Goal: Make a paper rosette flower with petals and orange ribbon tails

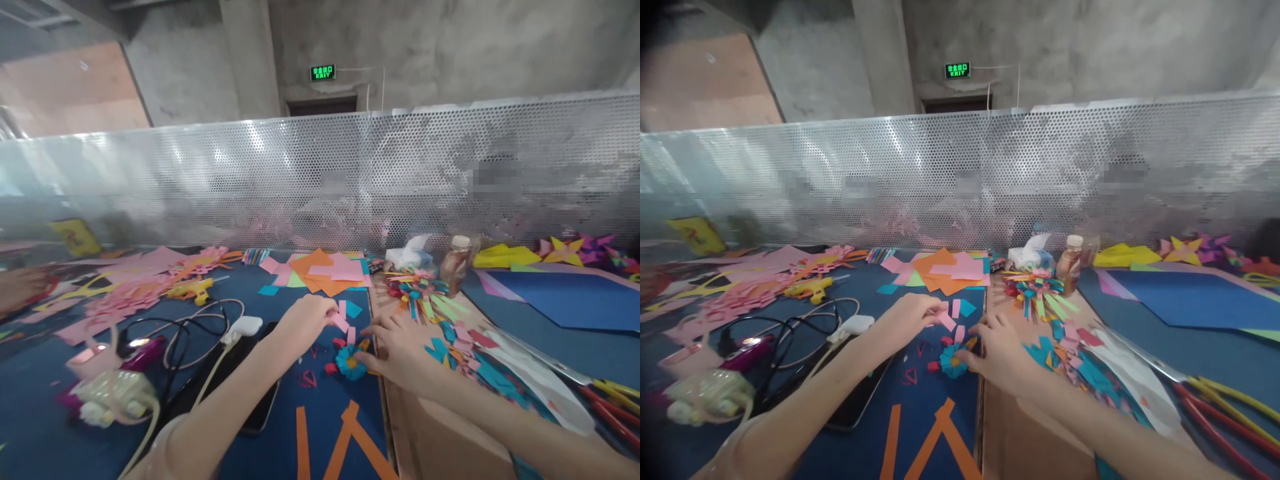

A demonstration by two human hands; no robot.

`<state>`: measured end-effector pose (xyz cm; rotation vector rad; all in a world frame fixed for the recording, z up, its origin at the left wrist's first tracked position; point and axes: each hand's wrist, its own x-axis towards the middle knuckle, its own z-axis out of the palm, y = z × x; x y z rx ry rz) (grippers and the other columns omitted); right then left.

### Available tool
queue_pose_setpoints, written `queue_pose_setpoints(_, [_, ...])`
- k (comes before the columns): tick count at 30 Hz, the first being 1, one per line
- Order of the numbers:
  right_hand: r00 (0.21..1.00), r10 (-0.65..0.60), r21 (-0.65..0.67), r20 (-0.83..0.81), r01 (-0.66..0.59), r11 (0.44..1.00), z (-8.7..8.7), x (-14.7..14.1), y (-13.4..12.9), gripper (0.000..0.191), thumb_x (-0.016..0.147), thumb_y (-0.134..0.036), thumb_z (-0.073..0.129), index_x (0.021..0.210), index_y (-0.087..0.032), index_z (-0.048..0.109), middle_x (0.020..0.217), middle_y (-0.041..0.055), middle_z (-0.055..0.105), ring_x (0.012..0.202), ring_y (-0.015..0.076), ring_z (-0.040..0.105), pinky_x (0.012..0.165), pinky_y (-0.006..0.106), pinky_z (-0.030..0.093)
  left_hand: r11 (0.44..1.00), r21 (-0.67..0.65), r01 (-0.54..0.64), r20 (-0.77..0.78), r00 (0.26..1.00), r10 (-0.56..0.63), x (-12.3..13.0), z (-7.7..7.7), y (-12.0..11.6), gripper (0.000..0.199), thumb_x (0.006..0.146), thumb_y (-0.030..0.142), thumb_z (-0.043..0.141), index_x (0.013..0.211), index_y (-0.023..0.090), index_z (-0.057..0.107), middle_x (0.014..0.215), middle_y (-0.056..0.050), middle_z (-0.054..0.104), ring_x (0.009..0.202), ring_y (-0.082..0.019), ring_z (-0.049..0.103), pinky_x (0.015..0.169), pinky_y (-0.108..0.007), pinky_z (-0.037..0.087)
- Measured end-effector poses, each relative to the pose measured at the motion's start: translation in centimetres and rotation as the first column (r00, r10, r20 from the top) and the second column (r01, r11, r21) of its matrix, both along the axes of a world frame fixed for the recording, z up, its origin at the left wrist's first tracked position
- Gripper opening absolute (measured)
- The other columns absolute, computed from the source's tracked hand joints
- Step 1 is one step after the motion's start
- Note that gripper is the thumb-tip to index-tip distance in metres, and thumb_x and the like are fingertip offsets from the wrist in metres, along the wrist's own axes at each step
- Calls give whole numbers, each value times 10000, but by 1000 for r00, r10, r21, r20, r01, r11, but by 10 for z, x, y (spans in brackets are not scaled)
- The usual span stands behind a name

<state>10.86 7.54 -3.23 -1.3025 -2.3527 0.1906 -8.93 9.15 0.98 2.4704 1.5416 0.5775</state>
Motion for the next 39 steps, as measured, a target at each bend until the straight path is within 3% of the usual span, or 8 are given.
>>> queue_pose_setpoints(4, [999,6,-42,-45,-8,999,-8,-4,-6,337,671,-465,662,873,-199,618,984,79,522,925,235,458,788,356,399,1000,-17,3,13,1000,-2,-10,-9,1,176,747,156,504,821,197,659,843,-47,685,770,-181,620,682,-248,414])
queue_pose_setpoints(12, [998,-48,-188,-50,38,981,-1,-5,-21,277,609,-224,690,825,-216,517,947,43,528,902,222,498,741,337,433,1000,15,14,110,994,-16,-13,-13,-9,187,789,206,493,882,236,653,927,-28,679,821,-181,610,748,-277,436])
queue_pose_setpoints(17, [983,-180,69,-33,182,981,-15,1,-31,465,762,-477,526,1101,-162,476,1274,166,365,1175,344,326,879,476,362,999,30,15,174,984,-20,-14,-16,-10,192,789,183,501,908,228,644,939,-32,671,813,-166,610,757,-279,457])
queue_pose_setpoints(20, [972,-229,94,61,223,970,-19,2,-34,425,778,-559,450,916,-174,563,1084,162,493,1044,368,411,817,518,364,999,28,19,133,991,-23,-13,-15,-11,187,780,150,512,901,203,644,935,-44,663,841,-172,605,784,-294,460])
queue_pose_setpoints(24, [976,-208,61,64,204,977,-14,-5,-38,222,751,-427,536,717,-208,537,899,101,531,883,303,461,703,444,404,998,42,44,145,988,-49,-12,-15,-13,211,765,111,512,907,206,637,996,-37,643,904,-166,600,806,-280,472])
queue_pose_setpoints(31, [955,-212,-193,-207,172,966,-13,-7,-35,136,724,-322,545,657,-229,472,743,40,553,754,226,510,623,335,413,999,-27,24,278,961,-15,-17,-16,-14,267,747,98,486,938,220,629,1012,-26,629,853,-142,618,731,-245,515])
queue_pose_setpoints(35, [841,-310,-428,-444,105,898,-15,0,-34,171,754,-397,508,777,-233,462,732,5,540,630,161,498,557,276,403,999,-32,2,359,933,9,-20,-14,-16,266,760,132,488,973,230,615,998,-9,639,858,-132,610,736,-238,515])
queue_pose_setpoints(39, [745,-328,-474,-580,19,880,-13,1,-36,240,745,-456,531,762,-227,463,724,0,526,638,153,495,558,259,412,998,-60,7,411,911,18,-19,-9,-20,195,800,233,503,953,239,624,980,10,653,850,-134,607,725,-235,502])
